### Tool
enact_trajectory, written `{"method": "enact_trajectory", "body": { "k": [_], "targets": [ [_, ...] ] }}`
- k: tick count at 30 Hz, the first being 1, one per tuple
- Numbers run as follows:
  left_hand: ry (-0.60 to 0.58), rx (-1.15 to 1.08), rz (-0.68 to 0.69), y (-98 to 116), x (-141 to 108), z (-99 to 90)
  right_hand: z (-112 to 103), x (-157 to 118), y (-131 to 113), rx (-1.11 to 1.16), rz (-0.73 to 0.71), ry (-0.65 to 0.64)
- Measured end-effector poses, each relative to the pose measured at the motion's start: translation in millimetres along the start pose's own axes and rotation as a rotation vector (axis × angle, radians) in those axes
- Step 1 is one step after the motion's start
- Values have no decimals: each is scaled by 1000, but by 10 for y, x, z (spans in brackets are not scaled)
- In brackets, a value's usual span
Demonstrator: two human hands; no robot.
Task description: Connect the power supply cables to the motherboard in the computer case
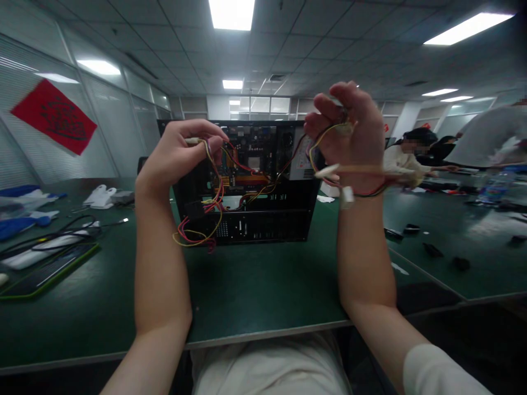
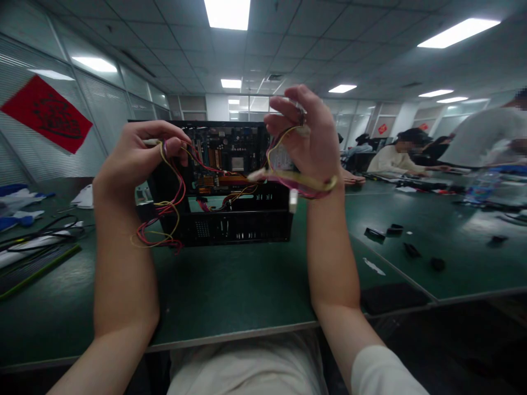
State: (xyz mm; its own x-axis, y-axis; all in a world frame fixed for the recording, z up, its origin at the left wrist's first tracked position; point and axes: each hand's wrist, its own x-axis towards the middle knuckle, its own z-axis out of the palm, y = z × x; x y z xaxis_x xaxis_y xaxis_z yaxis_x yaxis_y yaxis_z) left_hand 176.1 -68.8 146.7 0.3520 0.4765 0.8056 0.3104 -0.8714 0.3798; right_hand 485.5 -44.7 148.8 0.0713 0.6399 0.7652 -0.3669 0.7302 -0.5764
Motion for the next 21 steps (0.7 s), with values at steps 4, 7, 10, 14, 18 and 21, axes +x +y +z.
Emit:
{"method": "enact_trajectory", "body": {
  "k": [4,7,10,14,18,21],
  "targets": [
    [48,-75,90,2,-20,-23,-29,-81,-56,-27,-157,-168],
    [48,-178,257,-35,-3,-37,-57,-120,-95,-58,-180,-228],
    [-54,-259,381,4,12,-71,-110,-190,-187,-56,-142,-298],
    [-297,-97,330,253,-53,-157,-237,-296,-395,-303,-11,-715],
    [-415,64,273,528,-149,-182,-248,-346,-586,-702,185,-1381],
    [-227,100,332,613,-168,-126,-146,-365,-603,-842,97,-1325]
  ]
}}
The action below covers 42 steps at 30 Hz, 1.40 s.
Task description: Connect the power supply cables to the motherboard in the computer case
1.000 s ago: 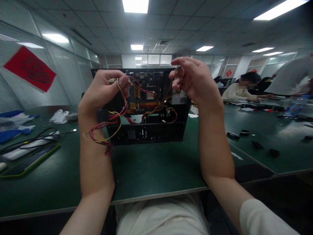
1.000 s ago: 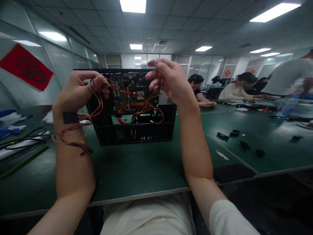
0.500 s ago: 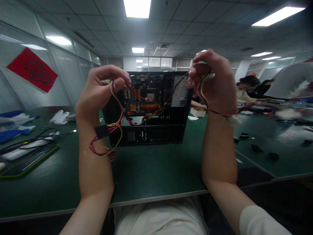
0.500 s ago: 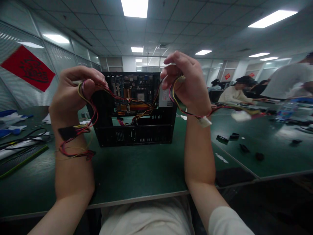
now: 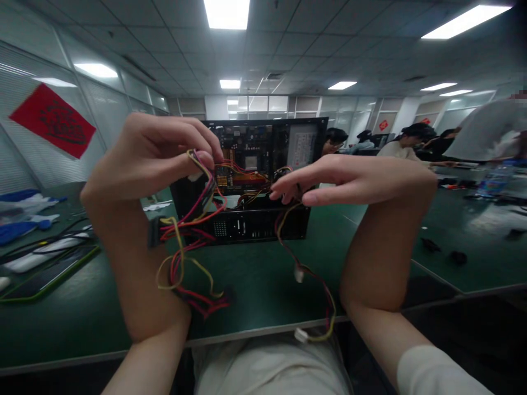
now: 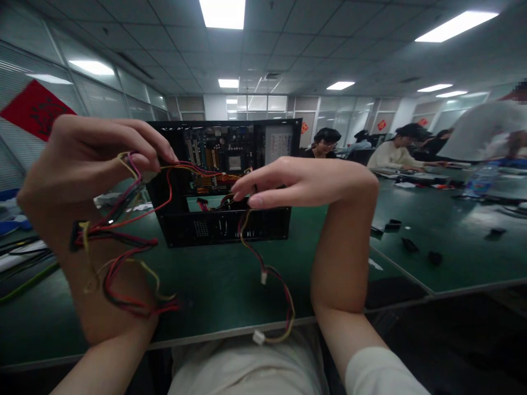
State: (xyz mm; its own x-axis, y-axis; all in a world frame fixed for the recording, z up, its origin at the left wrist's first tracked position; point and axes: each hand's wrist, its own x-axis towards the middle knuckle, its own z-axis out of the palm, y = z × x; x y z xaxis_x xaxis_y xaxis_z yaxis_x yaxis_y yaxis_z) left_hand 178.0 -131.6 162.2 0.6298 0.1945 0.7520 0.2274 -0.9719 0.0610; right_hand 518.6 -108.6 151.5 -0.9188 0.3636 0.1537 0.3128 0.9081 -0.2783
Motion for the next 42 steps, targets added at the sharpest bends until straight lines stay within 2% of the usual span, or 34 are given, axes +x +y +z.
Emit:
{"method": "enact_trajectory", "body": {
  "k": [2,5,8,12,15,18,22,24,27,30,33,37,39,42],
  "targets": [
    [115,34,28,-3,21,43,25,73,-2,-44,21,86],
    [210,73,88,-49,42,75,52,158,82,-68,82,66],
    [175,23,46,-74,32,45,48,205,215,-65,133,50],
    [25,7,-199,-58,-7,-23,41,256,338,-81,169,71],
    [44,23,-426,-89,-17,-25,65,322,353,-115,150,135],
    [57,21,-505,-195,-11,-2,117,462,357,-140,123,241],
    [-174,146,-604,-383,-8,12,246,816,502,-166,110,429],
    [-301,199,-659,-481,-10,19,347,1036,657,-185,143,433],
    [-474,255,-761,-635,-15,48,540,1331,930,-221,292,243],
    [-597,279,-842,-803,-25,101,735,1517,1132,-306,510,24],
    [-652,279,-859,-975,-41,167,858,1580,1198,-349,636,-72],
    [-694,286,-881,-1136,-55,259,841,1544,1124,-358,620,-69],
    [-708,289,-902,-1171,-56,297,767,1497,1055,-419,600,7],
    [-706,277,-908,-1197,-57,338,629,1391,948,-519,592,190]
  ]
}}
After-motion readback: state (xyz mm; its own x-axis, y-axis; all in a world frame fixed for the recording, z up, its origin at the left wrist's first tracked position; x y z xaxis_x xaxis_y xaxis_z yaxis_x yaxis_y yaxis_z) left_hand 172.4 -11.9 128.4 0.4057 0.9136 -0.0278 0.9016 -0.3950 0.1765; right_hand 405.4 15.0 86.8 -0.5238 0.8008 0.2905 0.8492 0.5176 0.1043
